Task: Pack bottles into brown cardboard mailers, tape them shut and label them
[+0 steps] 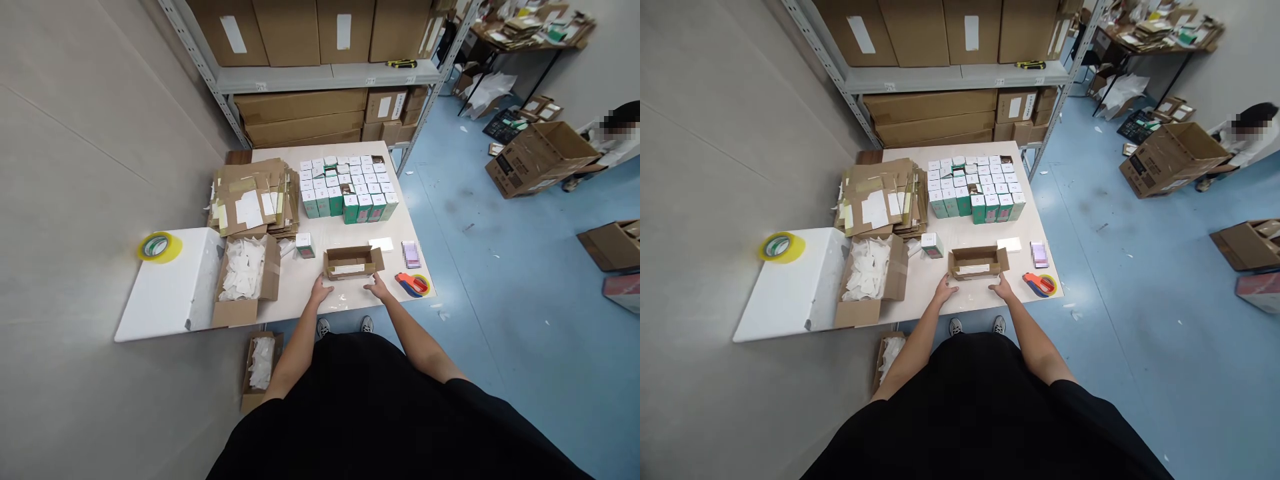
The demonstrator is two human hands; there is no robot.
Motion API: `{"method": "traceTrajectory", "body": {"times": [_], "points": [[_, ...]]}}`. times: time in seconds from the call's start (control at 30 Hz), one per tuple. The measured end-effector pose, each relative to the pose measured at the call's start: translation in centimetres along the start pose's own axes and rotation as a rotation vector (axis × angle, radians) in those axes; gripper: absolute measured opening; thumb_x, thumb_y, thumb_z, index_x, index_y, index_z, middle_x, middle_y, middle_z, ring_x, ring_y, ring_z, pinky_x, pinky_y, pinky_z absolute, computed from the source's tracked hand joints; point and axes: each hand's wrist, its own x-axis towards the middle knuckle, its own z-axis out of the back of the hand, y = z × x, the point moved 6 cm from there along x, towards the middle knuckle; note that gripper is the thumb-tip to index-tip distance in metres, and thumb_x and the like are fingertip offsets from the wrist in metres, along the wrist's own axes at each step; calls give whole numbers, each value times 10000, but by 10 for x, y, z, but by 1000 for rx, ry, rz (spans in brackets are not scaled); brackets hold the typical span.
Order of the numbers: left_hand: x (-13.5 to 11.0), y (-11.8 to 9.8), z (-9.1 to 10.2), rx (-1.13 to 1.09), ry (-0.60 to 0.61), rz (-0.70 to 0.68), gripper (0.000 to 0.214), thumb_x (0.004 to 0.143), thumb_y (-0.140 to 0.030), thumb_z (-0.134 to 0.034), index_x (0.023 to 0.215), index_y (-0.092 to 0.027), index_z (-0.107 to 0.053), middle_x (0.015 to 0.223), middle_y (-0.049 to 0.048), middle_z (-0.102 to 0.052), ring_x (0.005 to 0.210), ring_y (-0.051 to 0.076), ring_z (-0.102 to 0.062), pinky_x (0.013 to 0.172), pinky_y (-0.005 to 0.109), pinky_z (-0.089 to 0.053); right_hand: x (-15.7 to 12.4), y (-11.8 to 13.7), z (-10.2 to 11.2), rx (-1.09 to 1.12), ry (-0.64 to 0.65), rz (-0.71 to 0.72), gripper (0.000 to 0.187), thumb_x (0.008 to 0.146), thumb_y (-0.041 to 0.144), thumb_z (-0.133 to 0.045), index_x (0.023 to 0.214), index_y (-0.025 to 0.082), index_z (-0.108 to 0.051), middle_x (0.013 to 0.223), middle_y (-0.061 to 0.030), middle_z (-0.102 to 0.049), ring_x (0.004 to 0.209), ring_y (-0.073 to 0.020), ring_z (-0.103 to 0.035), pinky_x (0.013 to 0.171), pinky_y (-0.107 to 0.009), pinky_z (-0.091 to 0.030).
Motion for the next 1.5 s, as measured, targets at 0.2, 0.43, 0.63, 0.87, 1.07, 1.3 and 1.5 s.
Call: {"method": "traceTrajectory", "body": {"times": [0.2, 0.43, 0.63, 0.87, 1.07, 1.3, 1.5], "points": [[-24, -54, 36, 144, -417, -341, 701, 893, -125, -555, 1577, -225, -442, 1568, 122, -509, 1433, 273, -501, 1205, 412, -421, -8, 16, 36, 202, -275, 151, 863, 863, 452, -648, 1635, 225, -336, 1633, -164, -445, 1429, -330, -504, 1127, -500, -469], [-1, -122, 1, 545, -98, -477, 353, 1002, -342, -539, 1228, -173, -752, 1389, 150, -648, 1386, 343, -496, 1194, 484, -404, 6, 78, 41, -12, -177, 471, 559, 1053, 499, -383, 1507, 225, -560, 1601, -132, -486, 1521, -275, -401, 1255, -470, -348], [11, -77, -9, 611, 56, -272, 371, 1001, -459, -572, 951, -144, -763, 1613, 172, -473, 1543, 372, -349, 1278, 488, -273, 23, 46, 17, -133, -14, 218, 650, 1047, 605, -385, 1540, 208, -536, 1695, -138, -352, 1590, -303, -300, 1257, -507, -335], [6, -39, -27, 544, 142, -297, 610, 760, -330, -885, 1303, -171, -658, 1780, 127, 56, 1625, 376, -152, 1265, 452, -343, 20, 28, 0, -292, 134, 166, 933, 830, 355, -778, 1651, 295, -338, 1778, -112, -96, 1558, -310, -372, 1126, -413, -493], [4, -40, -40, 599, -32, -340, 372, 825, -182, -802, 1179, -178, -688, 1785, 99, -1, 1619, 368, -192, 1247, 492, -385, 17, 34, -8, -454, 46, 229, 863, 861, 153, -639, 1656, 292, -330, 1782, -85, -61, 1627, -300, -194, 1132, -395, -485], [-12, -50, -43, 648, -170, -368, 163, 863, -115, -707, 1010, -185, -713, 1774, 98, -126, 1568, 398, -310, 1198, 581, -422, 12, 39, 3, -483, 55, 254, 836, 903, 244, -625, 1672, 259, -296, 1764, -114, -159, 1617, -317, -220, 1169, -429, -450], [-45, -63, -50, 632, -240, -511, 139, 845, -92, -688, 949, -183, -699, 1762, 89, -190, 1596, 380, -259, 1241, 560, -391, 12, 72, 23, -566, -11, 384, 704, 978, 320, -542, 1652, 293, -340, 1758, -95, -212, 1623, -336, -179, 1251, -513, -297]]}}
